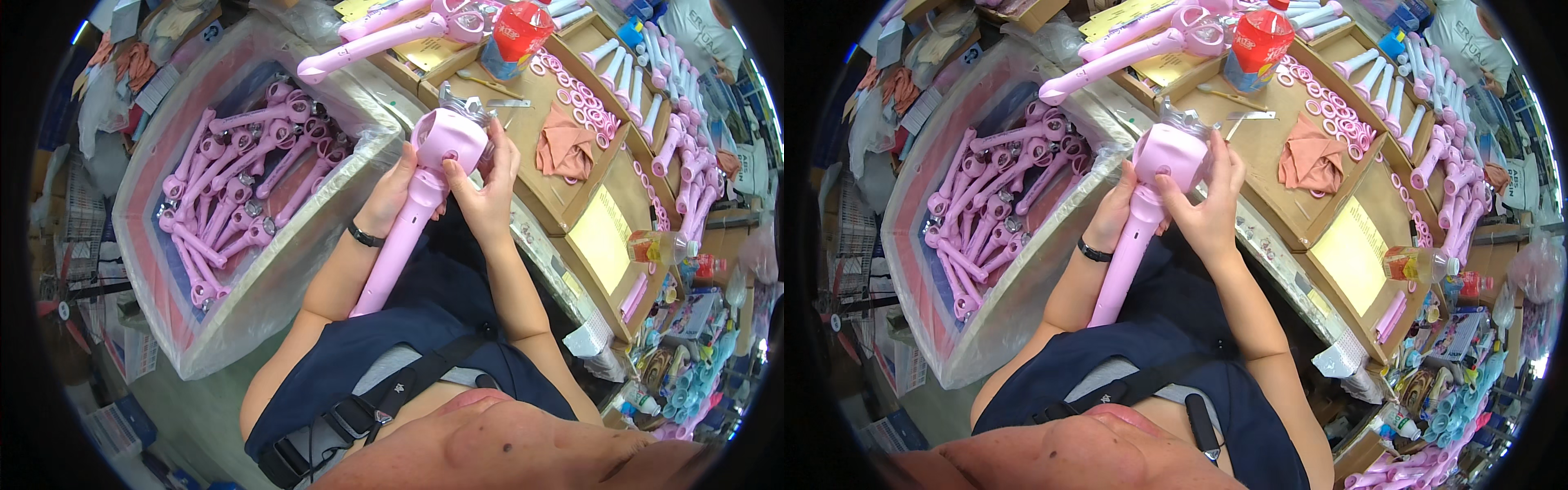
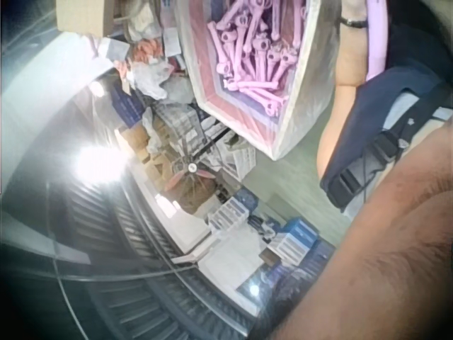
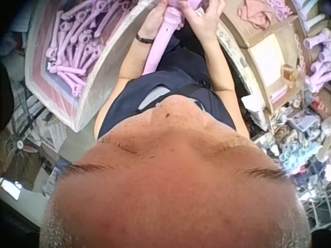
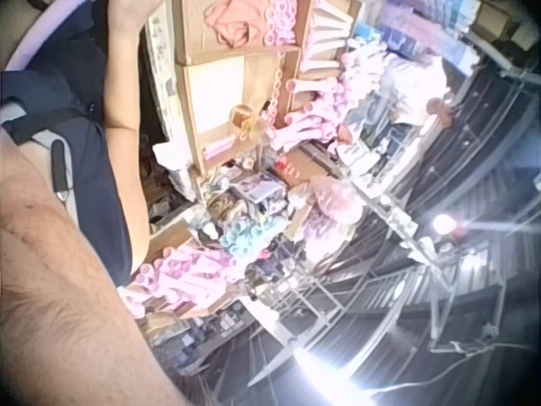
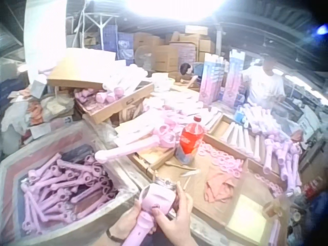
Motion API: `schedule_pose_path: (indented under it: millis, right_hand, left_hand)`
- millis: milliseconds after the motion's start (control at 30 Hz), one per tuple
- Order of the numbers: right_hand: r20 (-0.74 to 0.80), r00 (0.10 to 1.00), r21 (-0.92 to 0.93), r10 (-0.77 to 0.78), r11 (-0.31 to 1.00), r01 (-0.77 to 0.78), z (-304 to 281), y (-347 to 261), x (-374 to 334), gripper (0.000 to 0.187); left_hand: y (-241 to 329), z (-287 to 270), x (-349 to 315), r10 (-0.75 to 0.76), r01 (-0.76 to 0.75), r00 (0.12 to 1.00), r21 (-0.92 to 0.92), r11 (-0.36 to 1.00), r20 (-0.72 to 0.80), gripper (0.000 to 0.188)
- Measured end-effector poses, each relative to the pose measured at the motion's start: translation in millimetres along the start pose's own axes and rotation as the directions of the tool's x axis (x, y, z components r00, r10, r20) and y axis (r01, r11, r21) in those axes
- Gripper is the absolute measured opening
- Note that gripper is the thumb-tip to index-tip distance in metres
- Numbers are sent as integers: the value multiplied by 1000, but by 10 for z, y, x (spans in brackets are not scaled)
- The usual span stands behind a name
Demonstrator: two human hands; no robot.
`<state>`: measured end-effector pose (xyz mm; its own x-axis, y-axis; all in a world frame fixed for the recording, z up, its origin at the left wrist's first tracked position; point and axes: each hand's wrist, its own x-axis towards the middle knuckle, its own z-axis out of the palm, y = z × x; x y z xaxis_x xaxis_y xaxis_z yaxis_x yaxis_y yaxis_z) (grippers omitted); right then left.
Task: The person assembles pink bubble wands by attaching a clear bubble head to a pink handle, wiping the wand with a cloth, and using a small metal tool to adjust the head. The person repeats this process for multiple wands, placing finished units on the table.
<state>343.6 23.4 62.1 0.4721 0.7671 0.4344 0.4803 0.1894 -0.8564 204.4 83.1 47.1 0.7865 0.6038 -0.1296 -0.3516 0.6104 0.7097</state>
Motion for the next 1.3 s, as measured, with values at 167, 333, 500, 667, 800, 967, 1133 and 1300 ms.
schedule_pose_path:
  millis: [167, 333, 500, 667, 800, 967, 1133, 1300]
  right_hand:
    - [97, 995, 112, 32, 993, -43, -87, -55, 30, 75]
    - [121, 992, 176, 22, 984, -43, -114, 7, 3, 73]
    - [115, 988, 521, -106, 853, 30, -38, 219, -78, 71]
    - [145, 988, 483, -54, 875, -23, -111, 356, -135, 69]
    - [143, 983, 664, 114, 725, -181, -163, 275, -179, 69]
    - [102, 988, 342, 120, 928, -148, -85, 154, -157, 74]
    - [123, 986, 212, 114, 967, -138, -116, 191, -119, 76]
    - [112, 988, 192, 110, 973, -130, -124, 201, -117, 73]
  left_hand:
    - [-31, 61, -23, 48, -47, 999, 65, 997, -18, 64]
    - [-64, 17, -25, 60, -59, 998, 130, 990, -4, 69]
    - [-205, -26, -74, 144, 52, 918, -471, 881, 370, 75]
    - [-116, -50, -113, 53, 38, 966, -344, 938, 251, 60]
    - [-56, 39, -119, 395, -267, 919, 749, 607, 8, 96]
    - [-126, 151, -169, 481, -275, 869, 923, 270, 118, 101]
    - [-143, 82, -153, 468, -278, 878, 902, 330, 99, 101]
    - [-191, 30, -137, 406, -238, 913, 874, 423, 52, 102]
